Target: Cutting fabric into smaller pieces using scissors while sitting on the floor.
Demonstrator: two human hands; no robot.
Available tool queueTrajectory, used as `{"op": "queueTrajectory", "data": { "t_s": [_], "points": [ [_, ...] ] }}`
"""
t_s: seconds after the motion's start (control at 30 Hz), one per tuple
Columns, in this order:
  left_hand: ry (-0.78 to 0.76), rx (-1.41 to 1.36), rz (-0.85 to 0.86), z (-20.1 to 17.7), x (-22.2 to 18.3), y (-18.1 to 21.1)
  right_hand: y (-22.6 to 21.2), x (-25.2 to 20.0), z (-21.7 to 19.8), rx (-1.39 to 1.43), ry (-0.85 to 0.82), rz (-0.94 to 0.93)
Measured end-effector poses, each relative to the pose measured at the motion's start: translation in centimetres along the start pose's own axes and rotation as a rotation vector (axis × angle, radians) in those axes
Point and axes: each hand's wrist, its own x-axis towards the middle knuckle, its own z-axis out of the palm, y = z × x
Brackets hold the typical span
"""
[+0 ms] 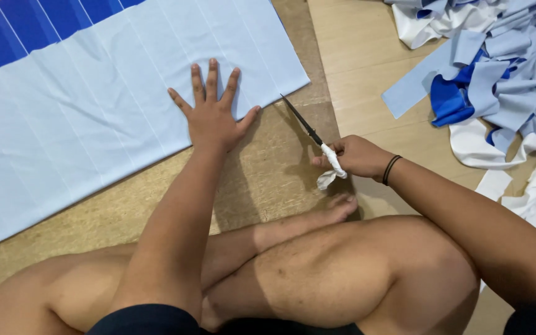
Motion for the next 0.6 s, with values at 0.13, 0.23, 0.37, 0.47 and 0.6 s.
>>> {"op": "queueTrajectory", "data": {
  "t_s": [0.13,0.23,0.37,0.47,0.6],
  "points": [
    [0.013,0.001,-0.001,-0.4,0.3,0.0,-1.6,1.5,0.6,0.015,0.064,-0.002],
    [-0.023,0.01,-0.014,-0.3,0.3,-0.1,-2.5,2.0,1.0,-0.025,0.13,0.049],
    [0.002,-0.003,0.002,0.2,0.4,-0.3,-3.0,2.2,1.6,0.033,0.132,0.059],
    [0.013,0.0,0.006,0.4,0.7,-0.3,-2.2,2.7,1.4,0.043,0.161,0.054],
    [0.026,-0.022,0.014,0.5,0.4,-0.5,-1.8,2.7,1.5,0.048,0.151,0.07]
  ]
}}
